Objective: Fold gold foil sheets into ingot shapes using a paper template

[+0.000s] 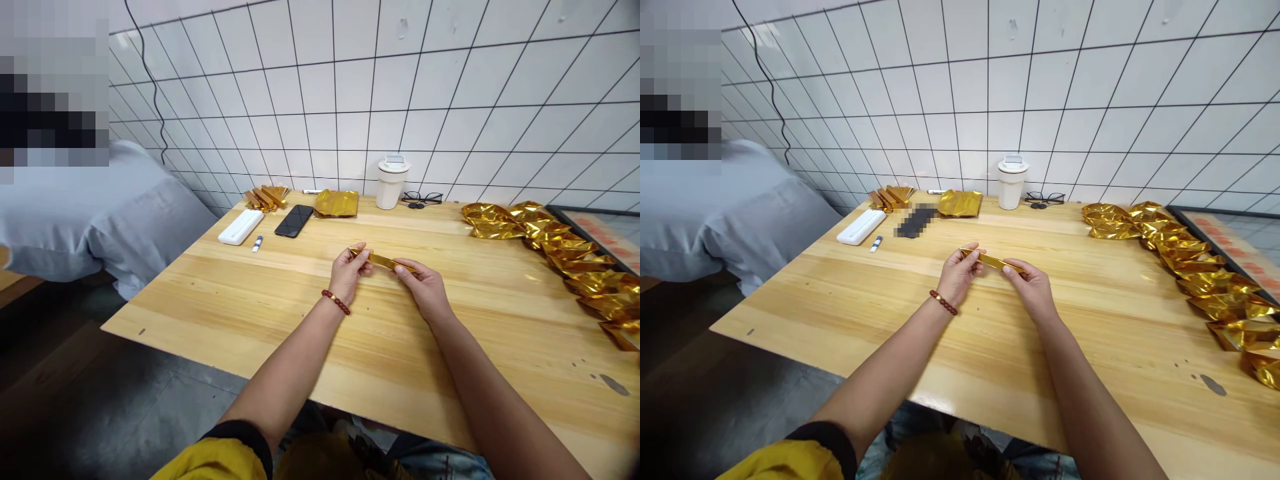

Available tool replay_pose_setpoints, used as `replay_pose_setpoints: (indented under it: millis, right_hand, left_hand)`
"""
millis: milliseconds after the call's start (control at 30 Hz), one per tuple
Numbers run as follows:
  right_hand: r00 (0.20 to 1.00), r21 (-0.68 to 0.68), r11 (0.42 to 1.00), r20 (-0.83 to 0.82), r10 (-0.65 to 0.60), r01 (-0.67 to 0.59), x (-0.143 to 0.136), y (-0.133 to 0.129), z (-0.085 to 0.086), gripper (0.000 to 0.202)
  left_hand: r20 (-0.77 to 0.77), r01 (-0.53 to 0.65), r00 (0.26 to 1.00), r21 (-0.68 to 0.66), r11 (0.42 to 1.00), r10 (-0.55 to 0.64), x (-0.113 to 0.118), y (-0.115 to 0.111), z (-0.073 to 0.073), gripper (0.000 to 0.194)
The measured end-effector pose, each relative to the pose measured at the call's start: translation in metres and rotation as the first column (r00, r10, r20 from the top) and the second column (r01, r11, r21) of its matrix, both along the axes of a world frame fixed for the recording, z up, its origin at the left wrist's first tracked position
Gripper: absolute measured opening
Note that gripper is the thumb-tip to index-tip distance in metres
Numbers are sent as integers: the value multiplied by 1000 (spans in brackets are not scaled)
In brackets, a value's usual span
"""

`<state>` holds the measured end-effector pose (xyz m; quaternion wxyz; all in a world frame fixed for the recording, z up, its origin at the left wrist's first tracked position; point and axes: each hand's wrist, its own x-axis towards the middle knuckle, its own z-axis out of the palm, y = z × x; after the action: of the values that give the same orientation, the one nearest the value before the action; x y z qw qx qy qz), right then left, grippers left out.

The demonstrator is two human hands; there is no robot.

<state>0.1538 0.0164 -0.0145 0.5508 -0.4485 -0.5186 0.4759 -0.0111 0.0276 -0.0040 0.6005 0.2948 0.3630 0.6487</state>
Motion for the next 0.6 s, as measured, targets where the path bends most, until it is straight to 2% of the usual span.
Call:
replay_pose_setpoints:
  millis: [133, 267, 400, 533, 600]
  right_hand:
    - [998, 14, 998, -10, -59, 59, 1, 1, 0, 36]
    - [994, 14, 994, -26, -107, 107, 4, 2, -1, 33]
    - [997, 28, 997, -48, -65, 66, 3, 1, 0, 34]
    - [998, 31, 1000, -67, 2, 0, 1, 1, 0, 45]
    - [998, 16, 1000, -67, -17, 19, 1, 1, -1, 35]
  left_hand:
    - [-76, -33, 996, 32, 999, 35, 1, 0, 0, 40]
    - [-133, 5, 991, 41, 999, 0, 2, -3, 1, 41]
    - [-143, 1, 990, 30, 1000, 3, 2, -3, 2, 43]
    - [-129, -1, 992, 31, 1000, 5, 2, -3, 2, 45]
    - [-124, 25, 992, 32, 999, -21, 1, -3, 2, 48]
